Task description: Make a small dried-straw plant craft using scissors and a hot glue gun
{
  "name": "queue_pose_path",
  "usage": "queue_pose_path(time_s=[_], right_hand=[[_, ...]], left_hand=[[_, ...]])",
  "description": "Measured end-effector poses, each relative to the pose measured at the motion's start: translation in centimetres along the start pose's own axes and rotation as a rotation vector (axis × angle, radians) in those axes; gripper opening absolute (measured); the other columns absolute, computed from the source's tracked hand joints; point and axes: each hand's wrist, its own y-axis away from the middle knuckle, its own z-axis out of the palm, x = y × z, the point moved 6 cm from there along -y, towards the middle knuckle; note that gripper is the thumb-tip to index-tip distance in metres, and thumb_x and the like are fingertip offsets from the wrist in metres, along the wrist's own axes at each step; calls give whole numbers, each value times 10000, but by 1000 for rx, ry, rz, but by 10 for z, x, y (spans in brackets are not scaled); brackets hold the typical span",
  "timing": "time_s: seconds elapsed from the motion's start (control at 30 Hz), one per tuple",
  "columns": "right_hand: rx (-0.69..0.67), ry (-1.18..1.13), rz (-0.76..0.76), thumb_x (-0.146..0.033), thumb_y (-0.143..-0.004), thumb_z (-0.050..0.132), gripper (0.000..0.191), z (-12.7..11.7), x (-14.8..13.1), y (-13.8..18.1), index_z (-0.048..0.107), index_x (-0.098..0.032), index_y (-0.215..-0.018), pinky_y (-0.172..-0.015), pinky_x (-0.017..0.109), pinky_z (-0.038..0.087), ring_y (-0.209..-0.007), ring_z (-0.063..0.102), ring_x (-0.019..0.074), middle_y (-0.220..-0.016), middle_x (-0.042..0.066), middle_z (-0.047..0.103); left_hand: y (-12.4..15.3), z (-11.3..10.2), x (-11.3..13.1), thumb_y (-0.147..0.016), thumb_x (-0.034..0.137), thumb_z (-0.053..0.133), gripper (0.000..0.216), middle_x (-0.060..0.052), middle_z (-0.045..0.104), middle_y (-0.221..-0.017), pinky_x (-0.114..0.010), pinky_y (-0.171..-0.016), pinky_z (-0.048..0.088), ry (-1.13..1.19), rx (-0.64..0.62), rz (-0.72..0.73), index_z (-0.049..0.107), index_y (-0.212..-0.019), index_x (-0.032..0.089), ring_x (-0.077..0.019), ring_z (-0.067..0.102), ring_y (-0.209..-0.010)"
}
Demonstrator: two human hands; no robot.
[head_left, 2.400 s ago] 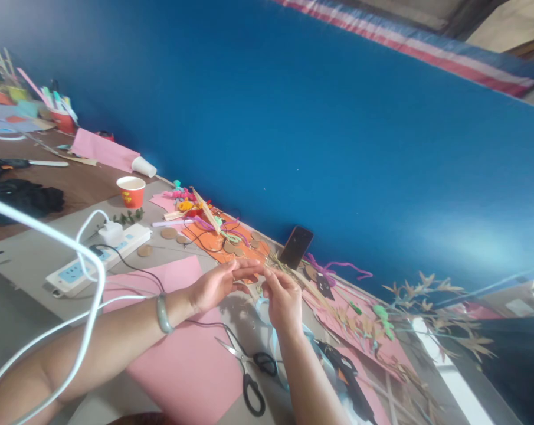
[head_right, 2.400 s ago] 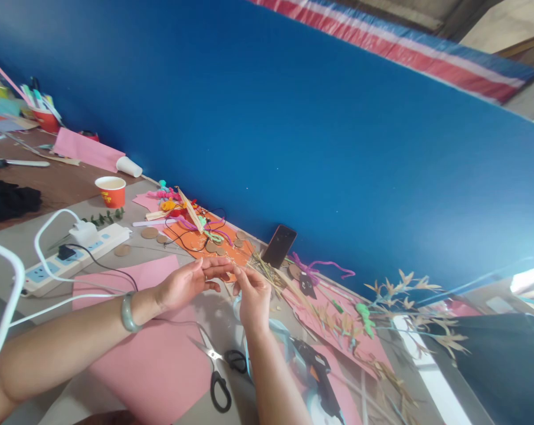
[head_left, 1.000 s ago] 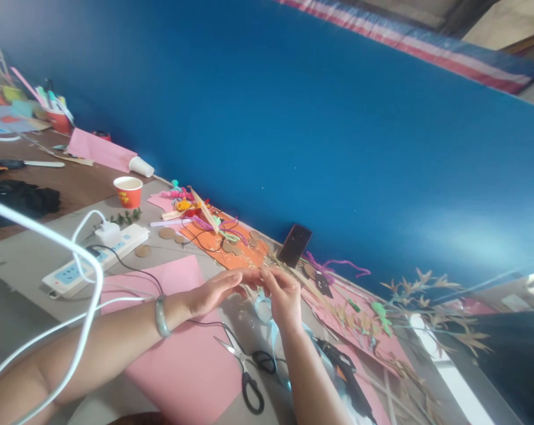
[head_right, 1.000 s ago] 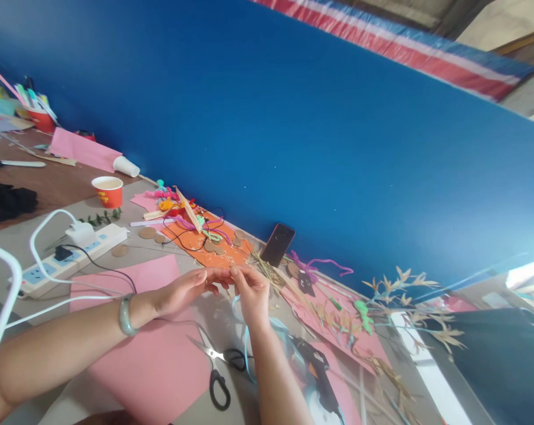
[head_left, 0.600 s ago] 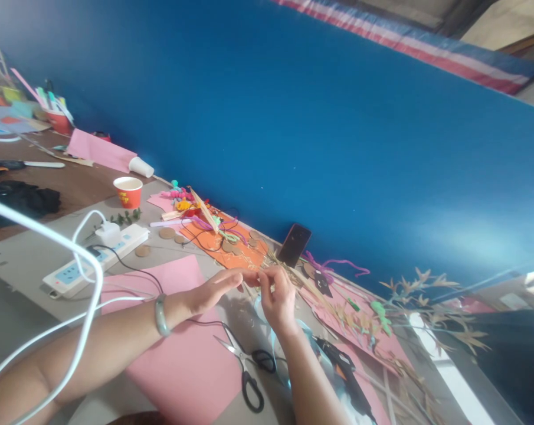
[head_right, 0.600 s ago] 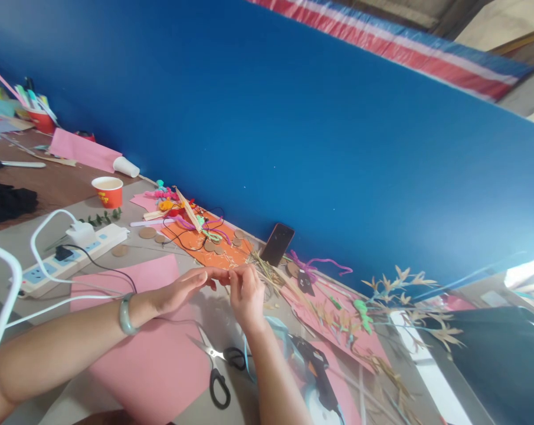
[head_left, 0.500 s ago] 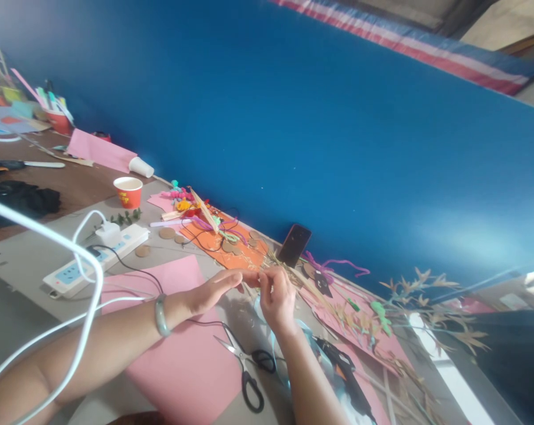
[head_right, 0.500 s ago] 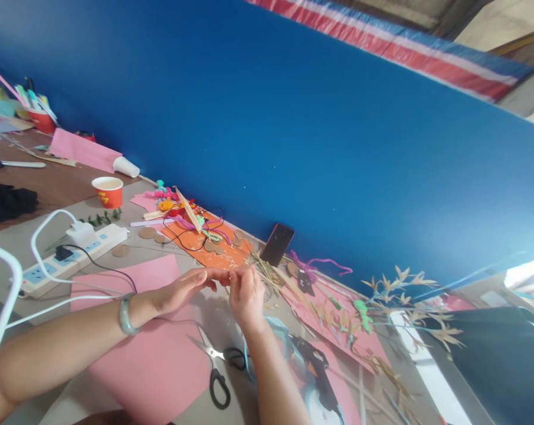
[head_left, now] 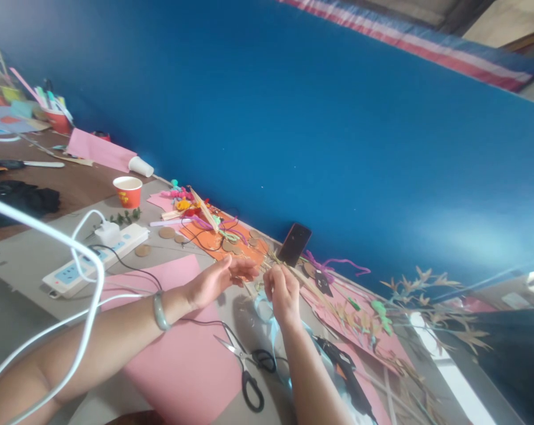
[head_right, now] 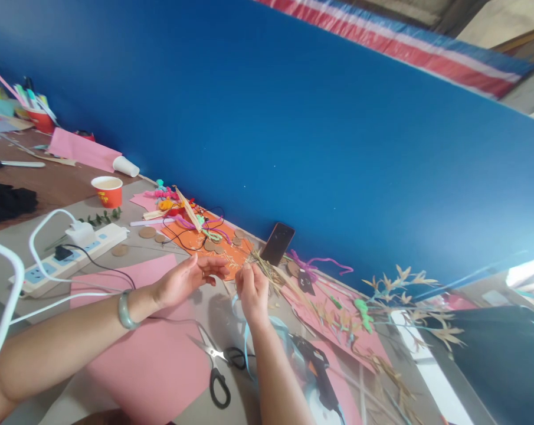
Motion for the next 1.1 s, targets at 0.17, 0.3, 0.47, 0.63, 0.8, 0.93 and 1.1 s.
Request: queue_pose_path(time_s=[0.17, 0.3, 0.47, 0.63, 0.8, 0.93, 1.1], right_hand=[[-22, -15, -85, -387, -793, 655, 206, 1, -10, 1, 689, -191, -740, -442, 245, 369, -431, 423, 86, -585, -11, 577], [-147, -48, -83, -311, -755, 700, 121, 7, -14, 2, 724, -196, -720, -444, 246, 380, -498, 490, 102, -744, 35, 654], [-174, 61, -155, -280, -765, 696, 122, 5, -18, 1, 702, -192, -680, -548, 274, 433, -599, 562, 148, -688, 34, 654], [-199, 201, -265, -272, -792, 672, 142, 5, -29, 3, 659, -194, -674, -604, 287, 448, -609, 573, 148, -684, 28, 654], [-282, 155, -191, -330, -797, 674, 195, 9, -30, 7, 616, -183, -684, -554, 257, 443, -566, 550, 128, -656, 16, 633], [-329, 90, -128, -366, -811, 661, 236, 11, -26, 8, 581, -176, -695, -489, 232, 423, -500, 502, 100, -620, -4, 585], [-293, 194, -281, -344, -820, 655, 222, 8, -36, 9, 584, -186, -680, -549, 260, 449, -570, 547, 131, -640, 13, 603]], left_hand=[[3, 1, 2, -907, 562, 384, 546, -138, 638, -1182, -374, -896, 360, -296, 17, 29, 651, -1168, 164, -275, 545, -1085], [6, 7, 8, -909, 563, 385, 549, -132, 661, -1132, -371, -903, 363, -504, -23, 61, 664, -1146, 154, -269, 555, -1054], [8, 11, 14, -898, 574, 405, 559, -132, 671, -1090, -369, -932, 374, -596, -27, 108, 660, -1139, 139, -266, 568, -1040], [8, 9, 13, -896, 574, 410, 549, -129, 672, -1059, -362, -933, 389, -659, -21, 146, 669, -1098, 133, -264, 579, -1026], [9, 11, 17, -898, 567, 410, 532, -121, 686, -966, -355, -923, 397, -658, -38, 165, 690, -961, 119, -248, 596, -972], [9, 10, 14, -929, 559, 319, 584, -110, 701, -919, -350, -901, 393, -596, -22, 94, 706, -908, 121, -227, 597, -921], [7, 7, 12, -944, 533, 284, 594, -107, 710, -916, -350, -882, 397, -544, 14, 67, 719, -907, 130, -224, 595, -922]])
